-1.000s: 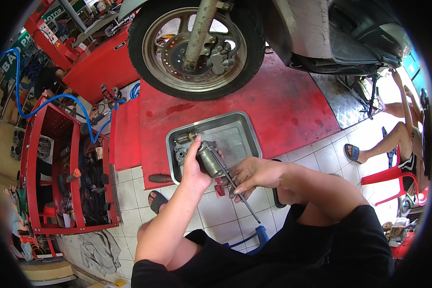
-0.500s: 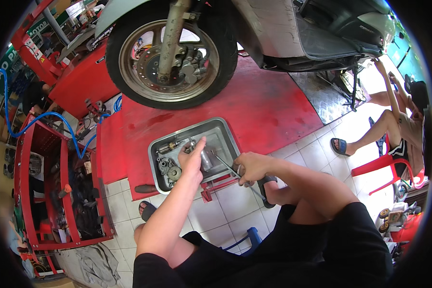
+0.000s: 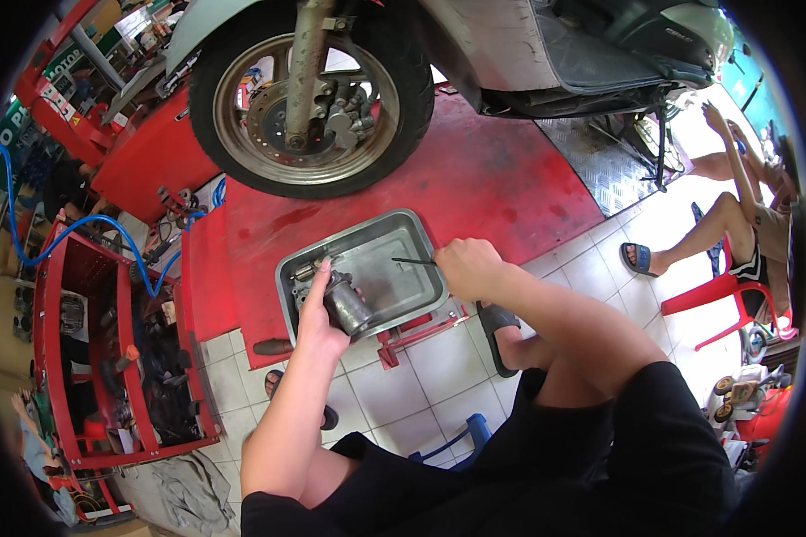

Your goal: The person sits in a workshop and uses a screwdriver to work on the front wheel assembly of a scooter. They repeatedly probe and adjust components near the brake caliper and hub, then pick up a cylindrical metal part from a tray and continue manipulating it with the screwdriver.

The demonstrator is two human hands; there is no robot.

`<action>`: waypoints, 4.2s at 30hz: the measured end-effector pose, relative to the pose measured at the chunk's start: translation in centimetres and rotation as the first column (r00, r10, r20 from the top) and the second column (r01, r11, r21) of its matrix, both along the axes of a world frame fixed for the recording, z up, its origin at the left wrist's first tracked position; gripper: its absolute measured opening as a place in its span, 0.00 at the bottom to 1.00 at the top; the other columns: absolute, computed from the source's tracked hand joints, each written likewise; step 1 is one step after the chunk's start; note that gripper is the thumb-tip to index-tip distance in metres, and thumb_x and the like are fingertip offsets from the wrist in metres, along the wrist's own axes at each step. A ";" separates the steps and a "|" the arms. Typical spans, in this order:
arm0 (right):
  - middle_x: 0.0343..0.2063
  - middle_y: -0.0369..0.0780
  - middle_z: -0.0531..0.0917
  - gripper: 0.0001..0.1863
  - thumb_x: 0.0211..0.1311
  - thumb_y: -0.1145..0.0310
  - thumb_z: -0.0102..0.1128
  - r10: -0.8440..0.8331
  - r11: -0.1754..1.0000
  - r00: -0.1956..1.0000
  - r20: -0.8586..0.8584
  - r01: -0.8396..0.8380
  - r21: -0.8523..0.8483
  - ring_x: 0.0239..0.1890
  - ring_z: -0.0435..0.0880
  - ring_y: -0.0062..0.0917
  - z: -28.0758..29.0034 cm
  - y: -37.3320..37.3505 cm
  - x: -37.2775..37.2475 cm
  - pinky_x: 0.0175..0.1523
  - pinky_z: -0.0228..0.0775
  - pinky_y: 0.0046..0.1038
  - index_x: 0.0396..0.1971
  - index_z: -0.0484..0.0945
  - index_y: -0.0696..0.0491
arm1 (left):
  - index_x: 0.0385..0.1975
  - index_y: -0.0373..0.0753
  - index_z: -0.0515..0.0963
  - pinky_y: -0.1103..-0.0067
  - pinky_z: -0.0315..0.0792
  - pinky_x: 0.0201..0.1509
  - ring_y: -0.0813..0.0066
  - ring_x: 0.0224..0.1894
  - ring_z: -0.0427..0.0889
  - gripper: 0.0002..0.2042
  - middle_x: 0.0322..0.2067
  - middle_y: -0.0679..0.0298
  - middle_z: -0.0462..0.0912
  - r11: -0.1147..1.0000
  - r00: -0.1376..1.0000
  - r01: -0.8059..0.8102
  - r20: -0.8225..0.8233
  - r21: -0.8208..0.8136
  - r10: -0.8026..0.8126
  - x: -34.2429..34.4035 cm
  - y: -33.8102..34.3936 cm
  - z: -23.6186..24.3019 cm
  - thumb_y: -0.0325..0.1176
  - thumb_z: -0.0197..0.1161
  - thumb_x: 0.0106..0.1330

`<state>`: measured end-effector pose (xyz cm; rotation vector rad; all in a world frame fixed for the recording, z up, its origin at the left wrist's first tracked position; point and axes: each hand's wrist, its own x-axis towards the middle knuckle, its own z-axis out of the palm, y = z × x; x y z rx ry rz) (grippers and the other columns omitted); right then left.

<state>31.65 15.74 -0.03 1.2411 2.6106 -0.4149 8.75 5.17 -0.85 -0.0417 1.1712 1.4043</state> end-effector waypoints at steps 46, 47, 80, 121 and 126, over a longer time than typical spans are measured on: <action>0.39 0.42 0.88 0.10 0.60 0.70 0.61 0.012 0.975 0.975 0.224 -0.061 0.214 0.43 0.89 0.35 2.1 0.8 -4.5 0.42 0.81 0.34 0.39 0.85 0.51 | 0.50 0.44 0.76 0.66 0.79 0.41 0.63 0.35 0.81 0.22 0.39 0.58 0.82 0.999 0.999 -0.033 -0.002 0.020 0.033 -4.9 -5.7 1.2 0.49 0.70 0.63; 0.40 0.41 0.88 0.10 0.61 0.69 0.60 0.005 0.976 0.972 0.236 -0.056 0.210 0.44 0.89 0.34 2.1 1.0 -4.5 0.43 0.81 0.34 0.40 0.86 0.50 | 0.50 0.44 0.76 0.66 0.79 0.41 0.63 0.35 0.81 0.22 0.39 0.59 0.82 0.999 1.000 -0.029 -0.004 0.019 0.029 -4.9 -5.7 1.3 0.49 0.70 0.62; 0.44 0.43 0.87 0.13 0.59 0.70 0.63 0.192 0.975 0.939 0.285 -0.216 0.057 0.47 0.88 0.35 3.7 -1.1 -4.5 0.44 0.80 0.36 0.43 0.85 0.53 | 0.45 0.42 0.77 0.67 0.78 0.42 0.64 0.35 0.81 0.21 0.37 0.59 0.82 1.000 1.000 -0.005 0.013 -0.021 0.006 -4.2 -4.8 0.6 0.49 0.72 0.60; 0.42 0.47 0.87 0.14 0.51 0.74 0.63 0.150 0.989 0.948 0.279 -0.145 -0.036 0.45 0.88 0.40 6.9 -0.6 -1.3 0.45 0.80 0.40 0.40 0.85 0.56 | 0.42 0.39 0.77 0.67 0.78 0.42 0.63 0.35 0.81 0.21 0.34 0.58 0.82 1.000 0.999 -0.009 0.044 0.000 0.009 -3.0 -4.2 1.0 0.51 0.70 0.63; 0.35 0.52 0.86 0.11 0.50 0.76 0.60 0.083 0.995 0.994 0.065 -0.079 -0.054 0.40 0.87 0.47 7.0 -0.7 -1.1 0.43 0.80 0.43 0.35 0.84 0.61 | 0.45 0.38 0.74 0.64 0.78 0.50 0.58 0.42 0.80 0.20 0.38 0.55 0.79 0.984 0.975 -0.098 0.212 0.148 0.065 -2.9 -4.4 0.9 0.49 0.67 0.66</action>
